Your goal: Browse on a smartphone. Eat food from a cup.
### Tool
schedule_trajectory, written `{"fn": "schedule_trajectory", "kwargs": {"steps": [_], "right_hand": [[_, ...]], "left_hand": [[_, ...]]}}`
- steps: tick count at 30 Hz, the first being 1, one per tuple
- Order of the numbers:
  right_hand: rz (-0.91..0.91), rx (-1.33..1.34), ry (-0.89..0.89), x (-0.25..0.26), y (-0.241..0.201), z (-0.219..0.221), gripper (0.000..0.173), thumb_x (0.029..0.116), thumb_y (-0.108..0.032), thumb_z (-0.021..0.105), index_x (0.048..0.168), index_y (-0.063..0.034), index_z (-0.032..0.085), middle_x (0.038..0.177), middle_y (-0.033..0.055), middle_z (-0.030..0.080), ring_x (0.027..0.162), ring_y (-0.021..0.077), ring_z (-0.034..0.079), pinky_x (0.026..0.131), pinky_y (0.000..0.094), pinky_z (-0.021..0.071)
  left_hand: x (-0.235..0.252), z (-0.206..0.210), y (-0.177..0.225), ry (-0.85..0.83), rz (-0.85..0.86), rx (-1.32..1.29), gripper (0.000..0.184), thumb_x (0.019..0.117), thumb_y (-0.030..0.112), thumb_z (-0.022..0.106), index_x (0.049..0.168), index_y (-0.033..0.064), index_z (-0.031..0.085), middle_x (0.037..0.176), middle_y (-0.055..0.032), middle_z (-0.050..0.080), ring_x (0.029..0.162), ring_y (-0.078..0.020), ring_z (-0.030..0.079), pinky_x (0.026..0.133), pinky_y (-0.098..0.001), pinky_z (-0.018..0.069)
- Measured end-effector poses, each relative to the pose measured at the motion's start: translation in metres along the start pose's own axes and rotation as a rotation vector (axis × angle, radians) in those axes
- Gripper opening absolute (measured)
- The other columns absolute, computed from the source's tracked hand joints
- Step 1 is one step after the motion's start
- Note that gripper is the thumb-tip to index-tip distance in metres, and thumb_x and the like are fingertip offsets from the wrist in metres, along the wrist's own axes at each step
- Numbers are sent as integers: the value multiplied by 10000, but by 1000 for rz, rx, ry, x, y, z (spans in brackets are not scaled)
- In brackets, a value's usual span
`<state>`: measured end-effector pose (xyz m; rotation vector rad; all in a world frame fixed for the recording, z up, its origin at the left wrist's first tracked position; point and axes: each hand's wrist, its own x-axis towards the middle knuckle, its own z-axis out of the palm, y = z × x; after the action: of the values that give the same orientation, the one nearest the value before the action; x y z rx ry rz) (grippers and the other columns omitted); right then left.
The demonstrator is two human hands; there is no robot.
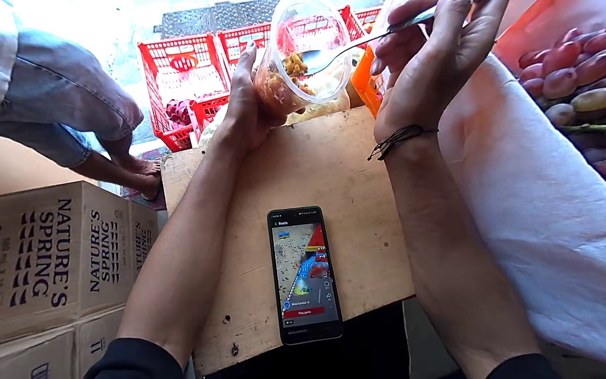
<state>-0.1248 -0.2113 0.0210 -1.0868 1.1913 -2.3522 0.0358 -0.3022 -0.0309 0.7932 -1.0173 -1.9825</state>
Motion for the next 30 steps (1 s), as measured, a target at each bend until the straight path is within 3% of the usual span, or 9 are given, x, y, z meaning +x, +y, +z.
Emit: {"fn": "schedule_trajectory", "kwargs": {"steps": [2,7,14,20,30], "right_hand": [[-5,4,2,0,1,0,108,1100,-27,279,1113,0,383,715,120,638,491,185,636,479,307,577],[1,4,1,0,2,0,121,1104,-31,272,1101,5,387,714,127,636,488,190,633,469,309,574],[15,-9,-13,-1,3,0,122,1109,-48,278,1113,4,389,715,122,643,488,186,636,469,305,574],[14,-15,-31,0,4,-2,135,1104,-45,270,1123,2,396,725,115,655,508,182,648,490,310,584],[17,0,-20,1,5,-2,116,1109,-48,272,1099,-14,382,717,112,641,511,193,650,480,311,583]], "left_hand": [[1,-2,-2,-7,0,15,714,1064,580,41,1193,111,564,988,-155,679,767,-261,676,594,-374,567],[2,-2,-1,-9,3,26,701,1068,576,45,1247,118,545,1054,-163,674,854,-290,689,673,-429,592],[2,-3,-2,-13,1,16,709,1064,579,36,1220,122,556,998,-148,680,774,-256,679,590,-372,568],[1,-3,-1,-16,-5,35,713,1063,588,41,1247,126,552,1026,-153,677,815,-266,680,632,-393,578],[3,-3,-2,-7,-11,17,705,1064,590,56,1195,118,564,963,-149,671,751,-254,663,586,-368,557]]}}
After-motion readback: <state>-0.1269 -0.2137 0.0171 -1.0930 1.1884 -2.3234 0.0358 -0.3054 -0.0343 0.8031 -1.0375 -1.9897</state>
